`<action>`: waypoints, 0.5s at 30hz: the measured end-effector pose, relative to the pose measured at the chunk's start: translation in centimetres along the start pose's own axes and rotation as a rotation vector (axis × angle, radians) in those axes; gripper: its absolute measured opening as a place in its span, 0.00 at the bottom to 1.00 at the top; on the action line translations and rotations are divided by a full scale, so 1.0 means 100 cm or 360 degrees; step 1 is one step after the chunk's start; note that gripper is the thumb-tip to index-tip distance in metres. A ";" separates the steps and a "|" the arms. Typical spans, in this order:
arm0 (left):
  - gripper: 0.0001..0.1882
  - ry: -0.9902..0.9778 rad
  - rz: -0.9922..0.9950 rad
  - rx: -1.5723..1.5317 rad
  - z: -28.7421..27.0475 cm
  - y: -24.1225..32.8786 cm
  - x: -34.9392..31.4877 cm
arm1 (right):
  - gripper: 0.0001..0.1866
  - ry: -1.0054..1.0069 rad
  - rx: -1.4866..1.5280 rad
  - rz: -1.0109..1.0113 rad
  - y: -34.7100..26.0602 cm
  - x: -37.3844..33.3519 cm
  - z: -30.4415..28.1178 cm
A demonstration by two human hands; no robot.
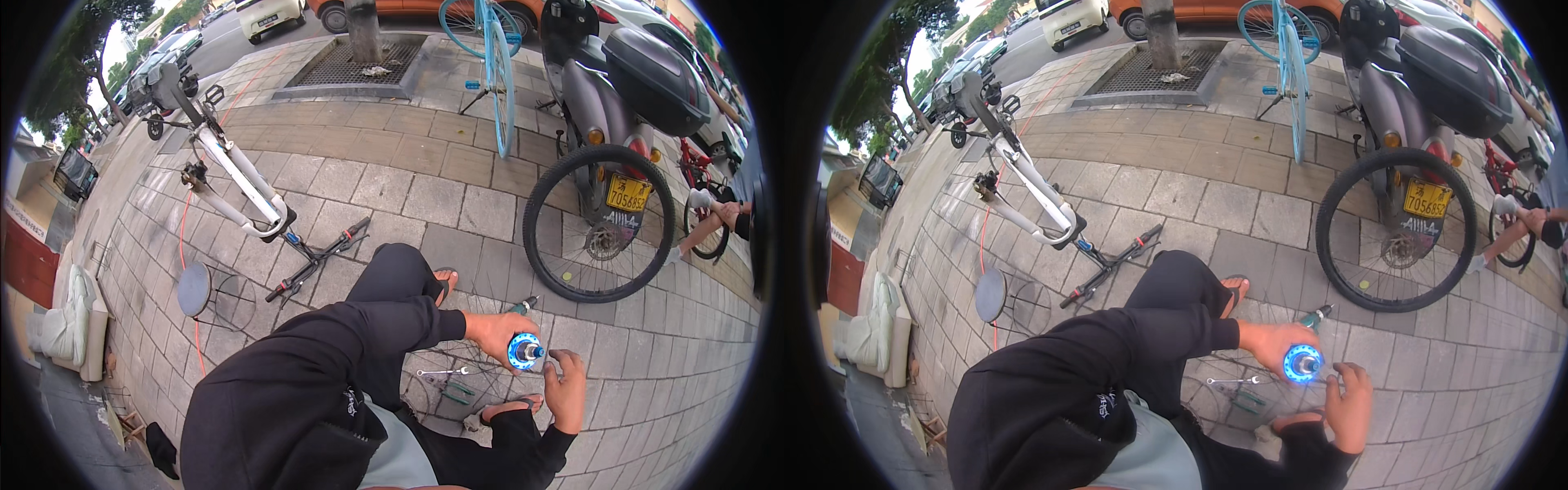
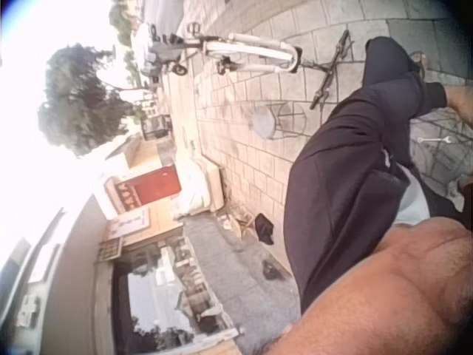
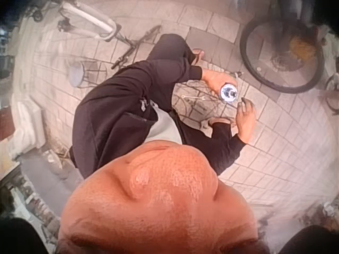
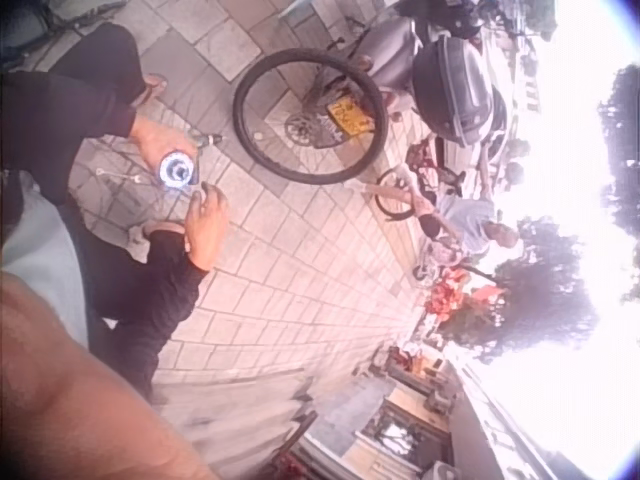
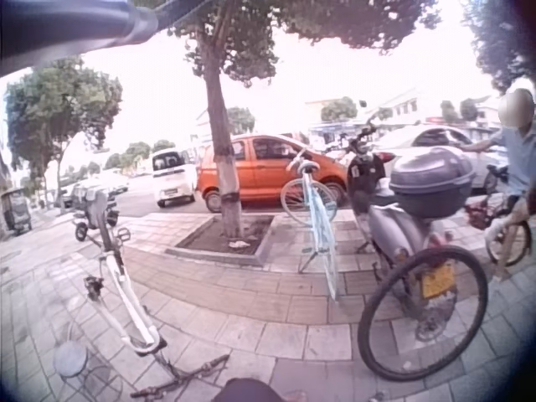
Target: The person assembles a bicycle hub by inserting and tightening spokes into a blue hub shell. They use a cordless drill to secure the spokes and a rag to wipe the hub surface.
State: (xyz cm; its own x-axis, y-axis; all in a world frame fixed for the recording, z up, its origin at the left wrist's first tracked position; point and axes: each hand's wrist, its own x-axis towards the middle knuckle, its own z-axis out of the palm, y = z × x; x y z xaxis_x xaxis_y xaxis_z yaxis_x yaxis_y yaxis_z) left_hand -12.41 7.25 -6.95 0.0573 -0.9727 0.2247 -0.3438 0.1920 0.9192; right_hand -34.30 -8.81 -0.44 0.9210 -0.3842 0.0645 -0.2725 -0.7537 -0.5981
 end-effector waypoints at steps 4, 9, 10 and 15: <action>0.33 0.0174 -0.0067 -0.0315 -0.010 0.000 -0.005 | 0.12 -0.0057 0.0245 -0.0011 -0.008 0.017 0.017; 0.25 0.0175 -0.0405 -0.1192 -0.012 0.001 0.000 | 0.12 -0.0123 0.0500 0.0215 -0.006 0.009 0.024; 0.24 0.0228 -0.0415 -0.1367 -0.015 0.005 0.000 | 0.12 -0.0132 0.0573 0.0245 -0.009 0.011 0.026; 0.18 0.0418 -0.0393 -0.1795 -0.021 0.011 0.009 | 0.12 -0.0226 0.0987 0.0352 -0.003 -0.002 0.044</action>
State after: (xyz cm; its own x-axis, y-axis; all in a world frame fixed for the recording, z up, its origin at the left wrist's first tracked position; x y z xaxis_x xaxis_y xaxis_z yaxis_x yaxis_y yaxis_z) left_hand -10.77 6.87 -5.04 0.2425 -0.9683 -0.0604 0.7170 0.1370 0.6834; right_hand -33.13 -6.14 -3.80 0.9011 -0.3884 -0.1927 -0.2877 -0.2031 -0.9359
